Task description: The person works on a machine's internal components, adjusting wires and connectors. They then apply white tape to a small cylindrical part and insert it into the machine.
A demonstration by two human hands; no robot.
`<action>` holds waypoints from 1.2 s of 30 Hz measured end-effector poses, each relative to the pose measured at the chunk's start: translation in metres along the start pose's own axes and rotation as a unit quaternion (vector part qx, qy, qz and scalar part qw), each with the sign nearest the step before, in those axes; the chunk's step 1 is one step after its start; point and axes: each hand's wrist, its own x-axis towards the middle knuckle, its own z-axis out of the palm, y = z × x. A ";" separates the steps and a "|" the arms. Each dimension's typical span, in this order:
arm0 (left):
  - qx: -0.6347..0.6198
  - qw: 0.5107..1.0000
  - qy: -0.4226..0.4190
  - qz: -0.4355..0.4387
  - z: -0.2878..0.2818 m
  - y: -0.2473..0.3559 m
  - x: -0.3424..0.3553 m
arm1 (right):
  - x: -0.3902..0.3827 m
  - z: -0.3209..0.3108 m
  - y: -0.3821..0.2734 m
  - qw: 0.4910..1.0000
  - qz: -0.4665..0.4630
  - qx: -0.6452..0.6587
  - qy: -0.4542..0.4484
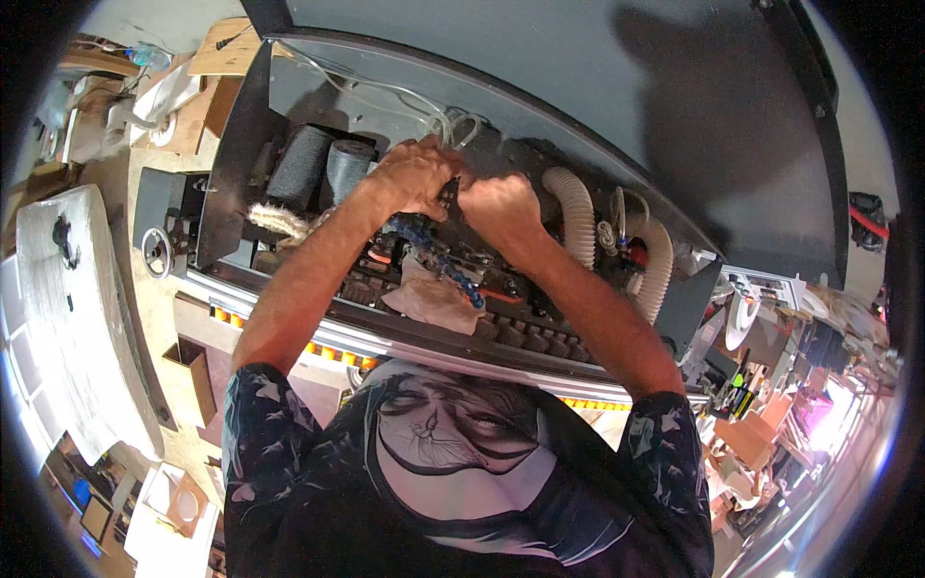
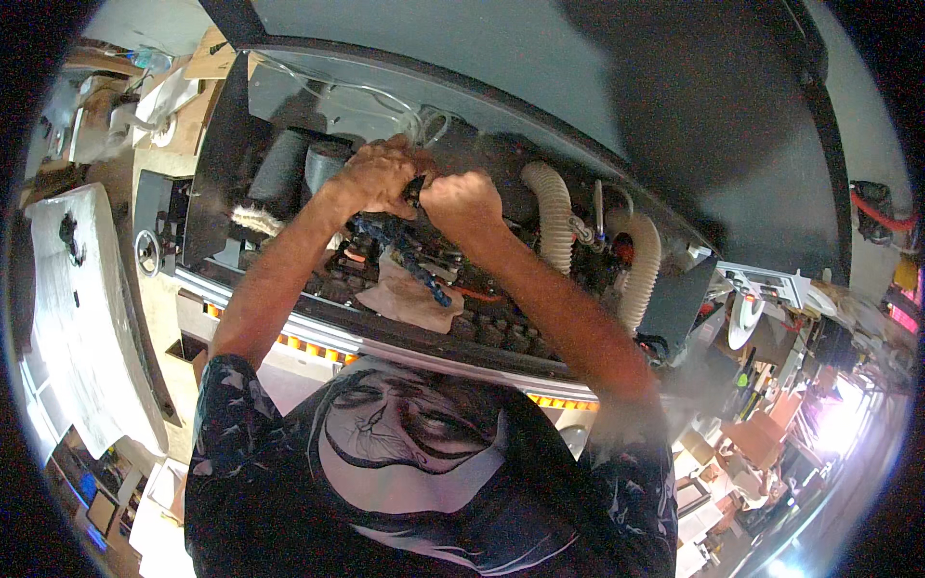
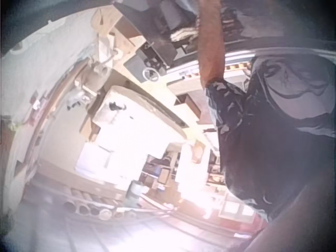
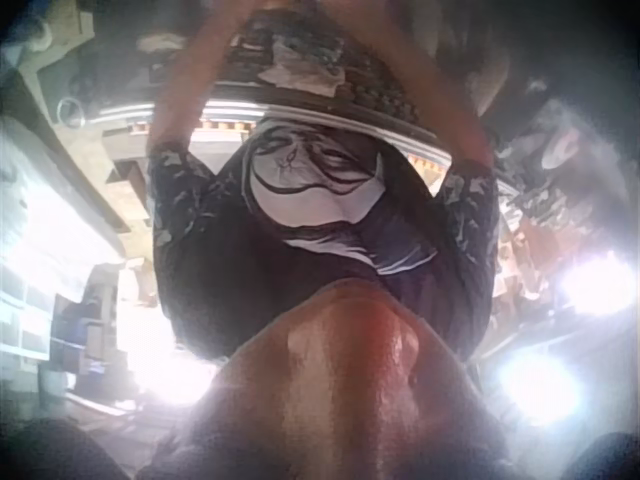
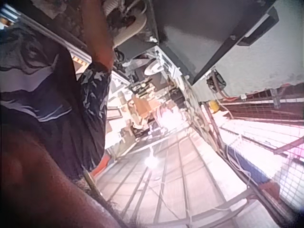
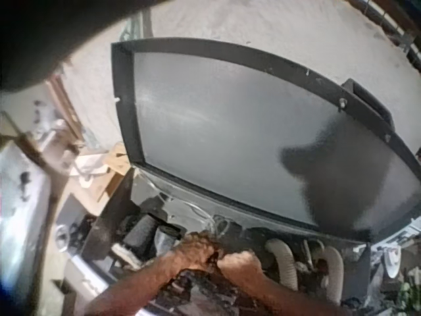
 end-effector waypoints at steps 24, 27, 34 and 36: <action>-0.136 0.981 -0.109 0.086 -0.023 -0.029 0.027 | -0.031 0.027 0.017 0.965 0.192 0.143 -0.105; -0.140 0.981 -0.105 0.081 -0.016 -0.032 0.030 | -0.027 -0.002 0.021 0.969 0.194 0.107 -0.107; -0.150 0.980 -0.095 0.086 -0.026 -0.027 0.027 | 0.018 -0.033 0.007 0.988 0.060 0.037 -0.135; -0.180 0.978 -0.105 0.006 -0.029 -0.021 0.030 | 0.035 -0.024 0.004 0.989 0.057 0.022 -0.131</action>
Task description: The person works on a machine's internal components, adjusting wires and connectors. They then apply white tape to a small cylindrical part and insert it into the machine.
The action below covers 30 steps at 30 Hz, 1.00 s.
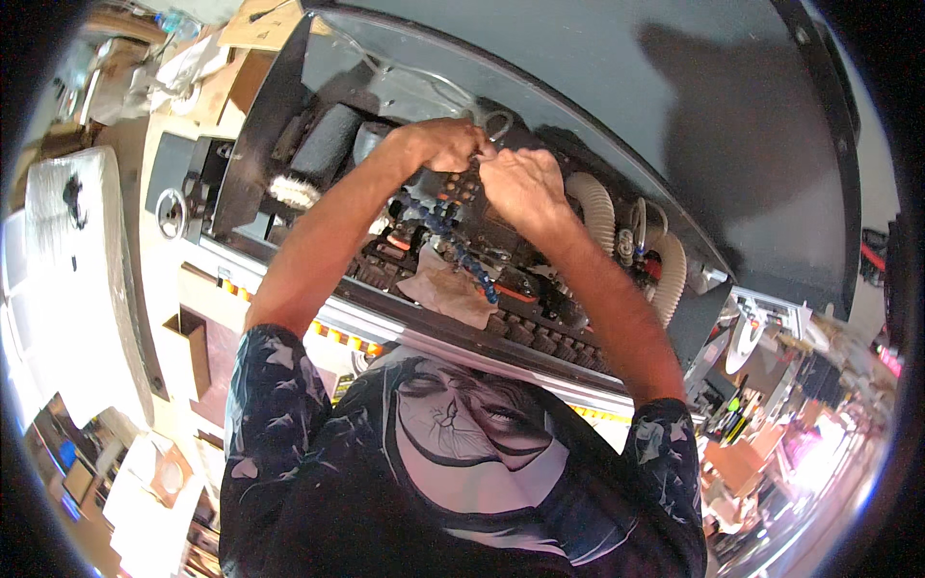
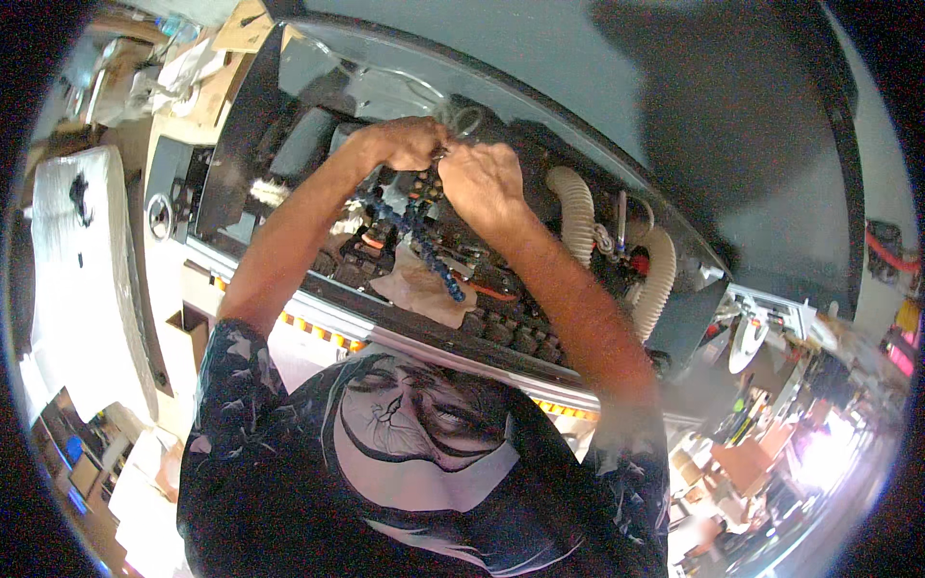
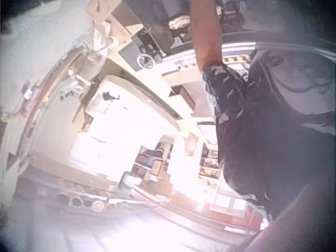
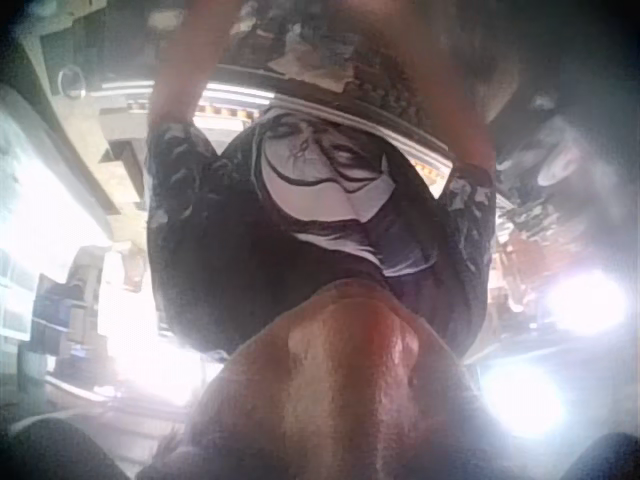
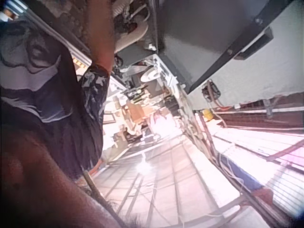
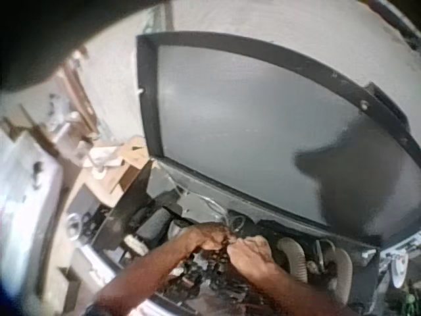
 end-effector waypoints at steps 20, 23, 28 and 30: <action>-0.009 0.994 0.056 0.093 0.013 -0.022 0.007 | -0.054 0.036 0.004 0.978 0.142 0.136 0.074; 0.023 0.992 0.032 0.119 0.009 -0.022 0.009 | -0.040 0.027 0.002 0.988 0.078 0.070 0.109; 0.054 0.994 0.042 0.080 0.016 -0.023 0.013 | -0.016 0.002 -0.008 0.993 0.024 0.063 0.100; 0.096 0.989 0.077 0.076 0.015 -0.016 0.006 | -0.013 0.002 -0.010 0.995 0.021 0.048 0.079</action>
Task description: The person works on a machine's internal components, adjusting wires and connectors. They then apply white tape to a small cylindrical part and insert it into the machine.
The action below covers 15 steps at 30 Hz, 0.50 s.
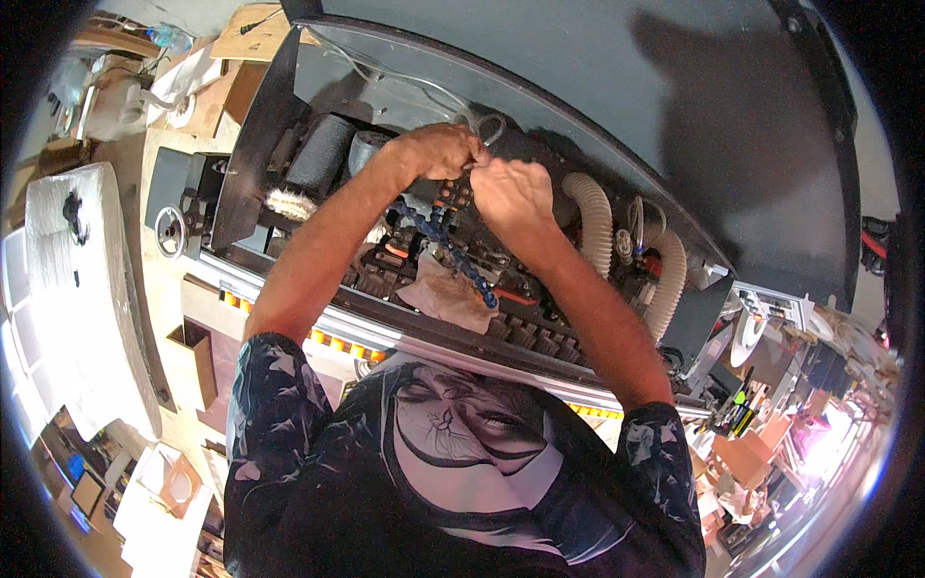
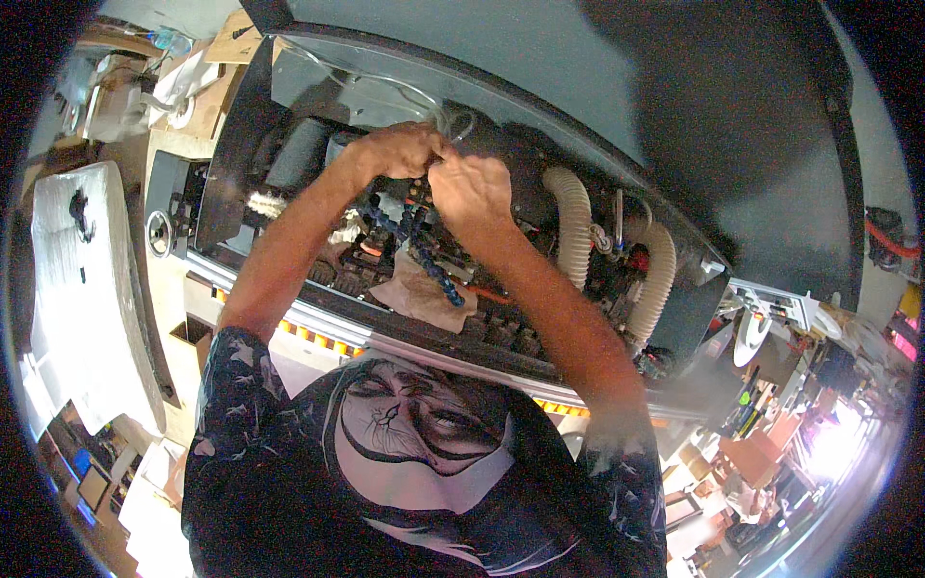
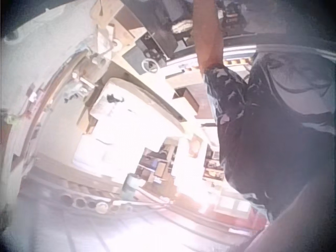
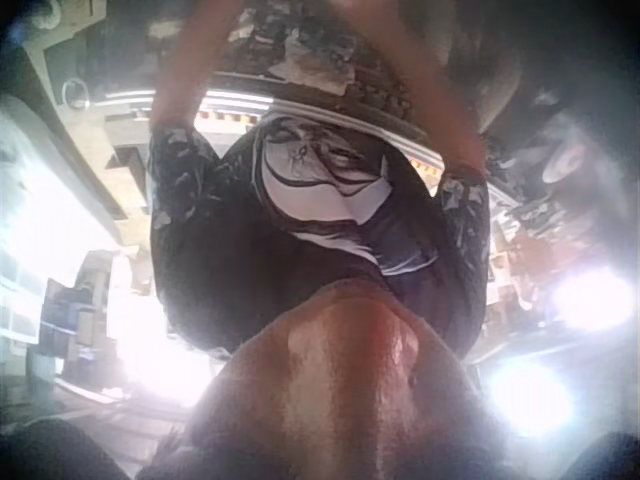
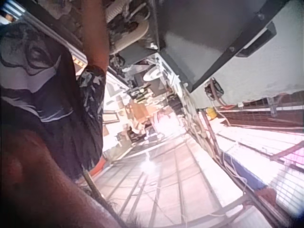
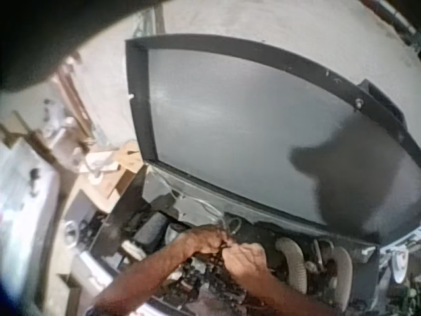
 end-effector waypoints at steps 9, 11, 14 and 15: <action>0.007 0.999 -0.028 -0.022 0.006 0.004 -0.003 | -0.056 0.079 0.031 0.990 0.046 0.048 0.127; 0.016 0.999 -0.026 -0.027 0.003 0.005 -0.002 | -0.050 0.084 0.034 0.990 0.070 0.028 0.123; 0.013 0.999 -0.022 -0.041 -0.001 0.005 -0.005 | -0.047 0.055 0.027 0.992 0.108 0.044 0.055; 0.012 0.999 -0.018 -0.040 0.003 0.002 -0.004 | -0.046 0.042 0.026 0.991 0.118 0.055 0.023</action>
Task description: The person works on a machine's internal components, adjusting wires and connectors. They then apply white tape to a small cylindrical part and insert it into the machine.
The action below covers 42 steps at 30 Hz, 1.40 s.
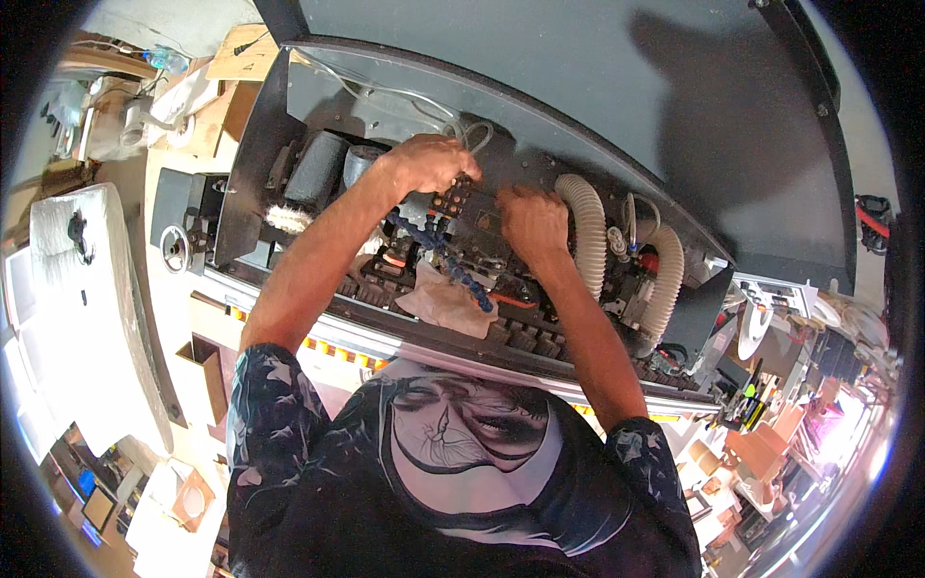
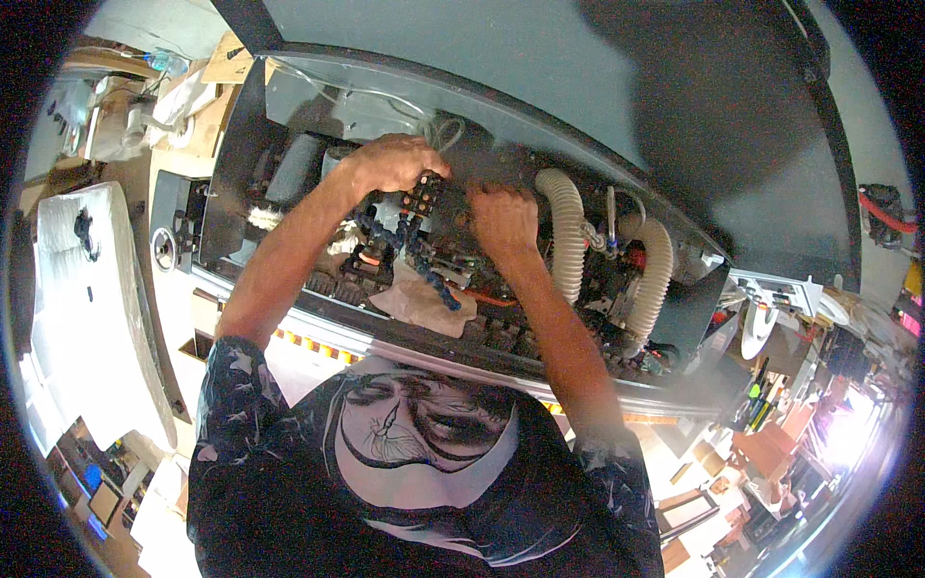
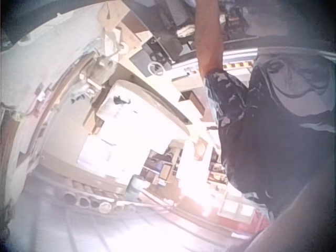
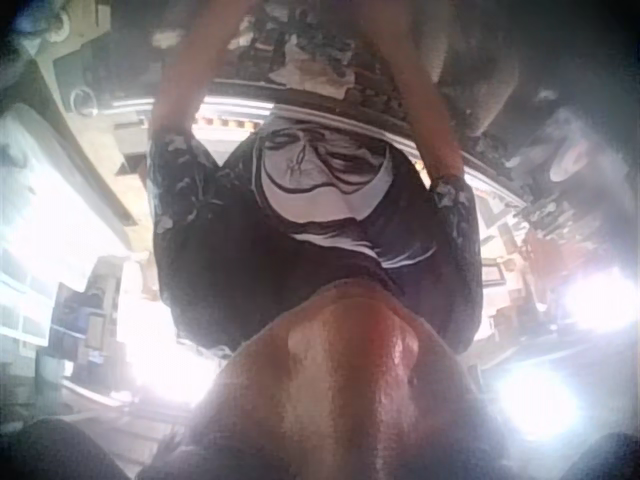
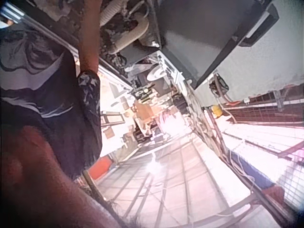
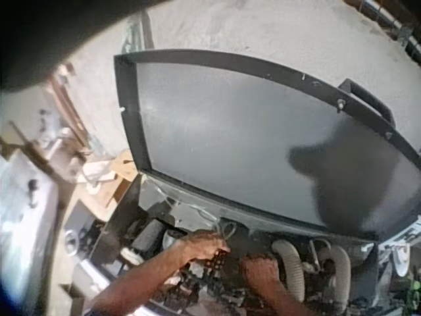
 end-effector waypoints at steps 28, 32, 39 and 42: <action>-0.033 0.999 0.011 0.027 0.006 -0.005 -0.001 | 0.045 -0.056 -0.040 0.992 -0.044 -0.038 -0.113; -0.052 0.998 -0.031 -0.005 -0.017 0.012 -0.009 | 0.007 -0.007 -0.005 1.000 -0.001 0.011 0.010; -0.031 1.000 0.001 -0.005 0.000 0.003 0.000 | 0.002 0.046 0.030 0.995 -0.071 -0.051 0.054; -0.030 0.999 0.017 0.014 -0.004 0.005 -0.006 | 0.008 0.021 0.024 0.988 0.024 -0.095 -0.119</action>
